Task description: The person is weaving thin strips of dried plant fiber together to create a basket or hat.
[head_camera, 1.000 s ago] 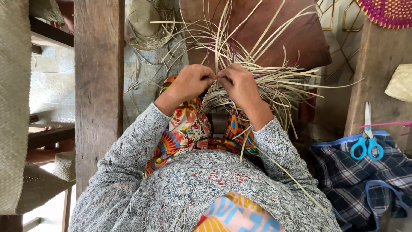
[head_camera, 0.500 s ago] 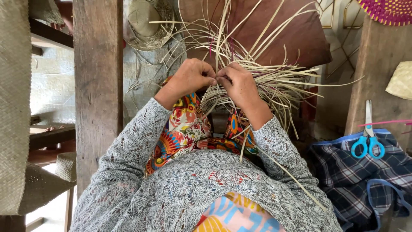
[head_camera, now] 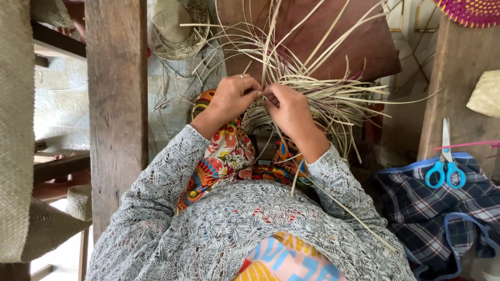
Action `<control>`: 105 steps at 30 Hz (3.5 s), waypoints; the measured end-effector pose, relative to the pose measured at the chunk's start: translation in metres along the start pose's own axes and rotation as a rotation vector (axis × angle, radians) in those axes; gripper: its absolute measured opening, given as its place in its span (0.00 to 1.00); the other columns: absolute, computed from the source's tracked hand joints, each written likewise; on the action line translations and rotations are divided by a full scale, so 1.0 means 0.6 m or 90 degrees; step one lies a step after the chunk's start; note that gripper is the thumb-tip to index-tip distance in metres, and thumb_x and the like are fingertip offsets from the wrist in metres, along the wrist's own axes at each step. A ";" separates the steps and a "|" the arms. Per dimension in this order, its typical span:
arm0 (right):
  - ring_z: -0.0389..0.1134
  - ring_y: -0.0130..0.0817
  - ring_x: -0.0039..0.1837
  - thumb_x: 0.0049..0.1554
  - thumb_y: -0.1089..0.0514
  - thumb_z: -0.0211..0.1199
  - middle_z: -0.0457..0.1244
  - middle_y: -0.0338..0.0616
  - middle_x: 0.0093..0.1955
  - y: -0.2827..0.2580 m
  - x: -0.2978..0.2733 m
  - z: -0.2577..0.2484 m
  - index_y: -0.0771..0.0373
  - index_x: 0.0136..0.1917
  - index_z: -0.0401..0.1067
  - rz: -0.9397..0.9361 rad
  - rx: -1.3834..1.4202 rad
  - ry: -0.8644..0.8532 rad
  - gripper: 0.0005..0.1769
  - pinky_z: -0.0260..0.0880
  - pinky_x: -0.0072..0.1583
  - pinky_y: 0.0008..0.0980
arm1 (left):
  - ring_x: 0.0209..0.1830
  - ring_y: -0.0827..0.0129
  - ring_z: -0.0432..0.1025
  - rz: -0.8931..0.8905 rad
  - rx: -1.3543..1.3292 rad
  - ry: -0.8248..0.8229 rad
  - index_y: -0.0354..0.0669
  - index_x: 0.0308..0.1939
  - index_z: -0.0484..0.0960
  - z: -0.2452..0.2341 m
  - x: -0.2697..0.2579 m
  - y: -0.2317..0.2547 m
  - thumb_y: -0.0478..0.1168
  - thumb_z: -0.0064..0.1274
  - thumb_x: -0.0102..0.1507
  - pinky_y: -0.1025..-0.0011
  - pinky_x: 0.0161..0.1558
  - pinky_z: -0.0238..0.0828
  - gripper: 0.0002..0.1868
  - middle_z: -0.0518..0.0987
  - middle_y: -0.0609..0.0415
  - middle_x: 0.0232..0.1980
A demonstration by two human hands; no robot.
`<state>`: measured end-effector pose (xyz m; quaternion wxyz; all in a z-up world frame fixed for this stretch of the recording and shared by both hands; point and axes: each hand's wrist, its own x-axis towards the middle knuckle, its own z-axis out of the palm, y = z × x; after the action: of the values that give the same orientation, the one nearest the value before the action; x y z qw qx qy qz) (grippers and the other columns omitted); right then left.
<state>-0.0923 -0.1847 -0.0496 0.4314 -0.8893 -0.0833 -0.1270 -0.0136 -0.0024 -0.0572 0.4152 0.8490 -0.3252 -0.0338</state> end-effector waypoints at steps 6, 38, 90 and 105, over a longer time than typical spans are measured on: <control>0.72 0.53 0.54 0.53 0.69 0.68 0.70 0.49 0.46 0.012 -0.013 -0.107 0.58 0.49 0.77 -0.013 -0.169 0.041 0.12 0.71 0.58 0.48 | 0.38 0.55 0.77 0.049 0.074 0.028 0.50 0.38 0.82 0.000 -0.007 0.000 0.40 0.60 0.64 0.61 0.42 0.76 0.03 0.78 0.55 0.32; 0.77 0.33 0.50 0.59 0.47 0.61 0.76 0.36 0.50 -0.081 -0.185 -0.312 0.52 0.49 0.82 0.393 -0.240 -0.483 0.13 0.72 0.57 0.34 | 0.27 0.74 0.68 -0.070 -0.018 0.001 0.48 0.27 0.76 -0.022 0.019 0.029 0.35 0.56 0.62 0.72 0.29 0.64 0.09 0.75 0.61 0.28; 0.74 0.52 0.44 0.52 0.70 0.72 0.69 0.52 0.39 -0.037 0.067 -0.053 0.65 0.44 0.78 -0.075 0.080 0.025 0.07 0.74 0.43 0.43 | 0.38 0.53 0.77 -0.031 0.189 0.294 0.51 0.46 0.76 0.097 -0.031 0.033 0.43 0.48 0.71 0.56 0.36 0.77 0.04 0.74 0.55 0.39; 0.73 0.48 0.43 0.58 0.64 0.70 0.68 0.46 0.36 0.011 0.077 -0.028 0.60 0.43 0.77 -0.142 -0.012 0.047 0.03 0.74 0.46 0.41 | 0.29 0.46 0.78 0.047 0.143 0.286 0.48 0.47 0.76 0.105 -0.041 0.015 0.40 0.52 0.69 0.56 0.30 0.75 0.04 0.76 0.48 0.28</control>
<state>-0.0492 -0.2003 -0.0310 0.4089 -0.8733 -0.1646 -0.2073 -0.0587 -0.0353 -0.0970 0.3814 0.8634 -0.2572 0.2074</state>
